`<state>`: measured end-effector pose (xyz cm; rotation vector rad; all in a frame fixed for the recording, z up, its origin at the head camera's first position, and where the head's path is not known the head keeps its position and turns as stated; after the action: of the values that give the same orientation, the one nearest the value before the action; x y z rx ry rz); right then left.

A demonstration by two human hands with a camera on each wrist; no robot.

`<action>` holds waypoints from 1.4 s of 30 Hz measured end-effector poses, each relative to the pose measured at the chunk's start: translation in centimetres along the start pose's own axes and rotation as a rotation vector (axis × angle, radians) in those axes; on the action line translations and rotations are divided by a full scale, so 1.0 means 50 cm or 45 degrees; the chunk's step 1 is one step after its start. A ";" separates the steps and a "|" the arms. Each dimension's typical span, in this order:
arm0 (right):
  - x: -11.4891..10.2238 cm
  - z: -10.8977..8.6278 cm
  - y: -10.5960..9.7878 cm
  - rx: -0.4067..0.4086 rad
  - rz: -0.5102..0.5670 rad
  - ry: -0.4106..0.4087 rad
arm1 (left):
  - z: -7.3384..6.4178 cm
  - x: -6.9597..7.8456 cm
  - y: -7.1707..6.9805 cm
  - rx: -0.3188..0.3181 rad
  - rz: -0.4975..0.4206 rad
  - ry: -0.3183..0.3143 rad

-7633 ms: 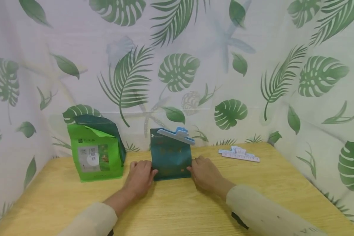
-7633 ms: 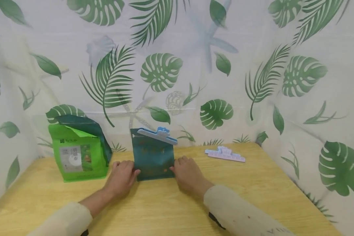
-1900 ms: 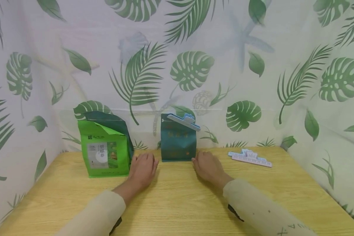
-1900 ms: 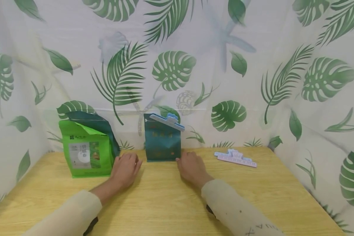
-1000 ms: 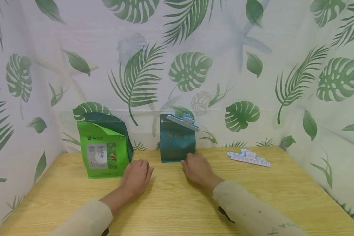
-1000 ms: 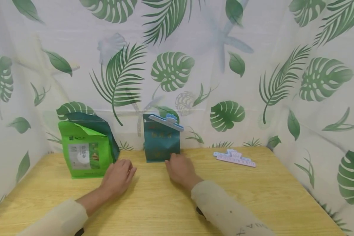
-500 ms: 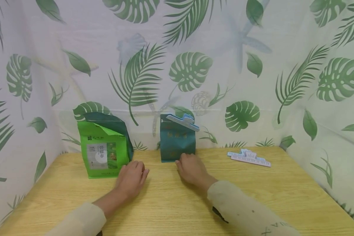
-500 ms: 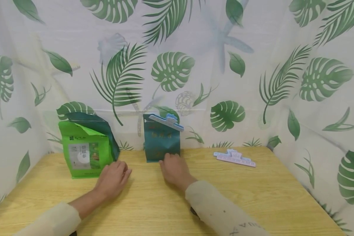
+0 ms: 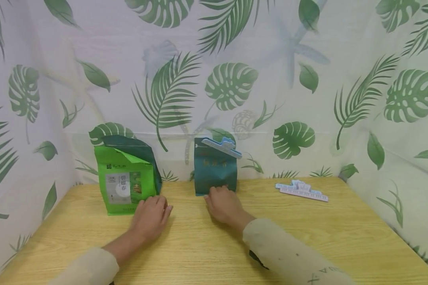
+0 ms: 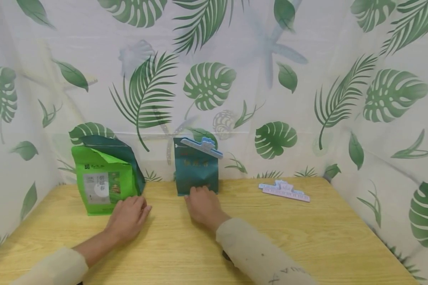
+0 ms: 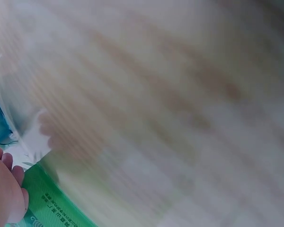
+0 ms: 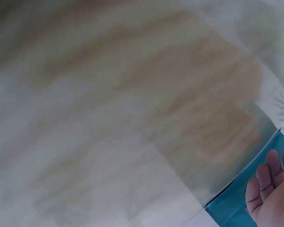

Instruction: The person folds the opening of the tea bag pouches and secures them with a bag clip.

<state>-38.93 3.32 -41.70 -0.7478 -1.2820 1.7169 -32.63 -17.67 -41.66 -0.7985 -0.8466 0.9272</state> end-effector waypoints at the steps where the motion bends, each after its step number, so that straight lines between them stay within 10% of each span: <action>1: -0.004 0.001 0.001 0.005 -0.004 -0.006 | -0.001 -0.002 -0.002 0.000 0.002 -0.001; 42: -0.210 0.051 0.016 -0.148 -0.107 -0.147 | -0.079 -0.162 -0.083 0.015 0.126 -0.118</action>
<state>-36.43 -7.23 -41.94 -0.6593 -1.4826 1.6488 -30.57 -27.36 -41.90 -0.7977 -0.8879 1.0626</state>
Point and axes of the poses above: each hand's wrist, its own z-axis towards the middle knuckle, its own y-axis out of the palm, x = y × z, the point moved 5 cm from there along z, towards the middle knuckle, and after that the axes turned 8 degrees about -z, right-handed, at the moved point
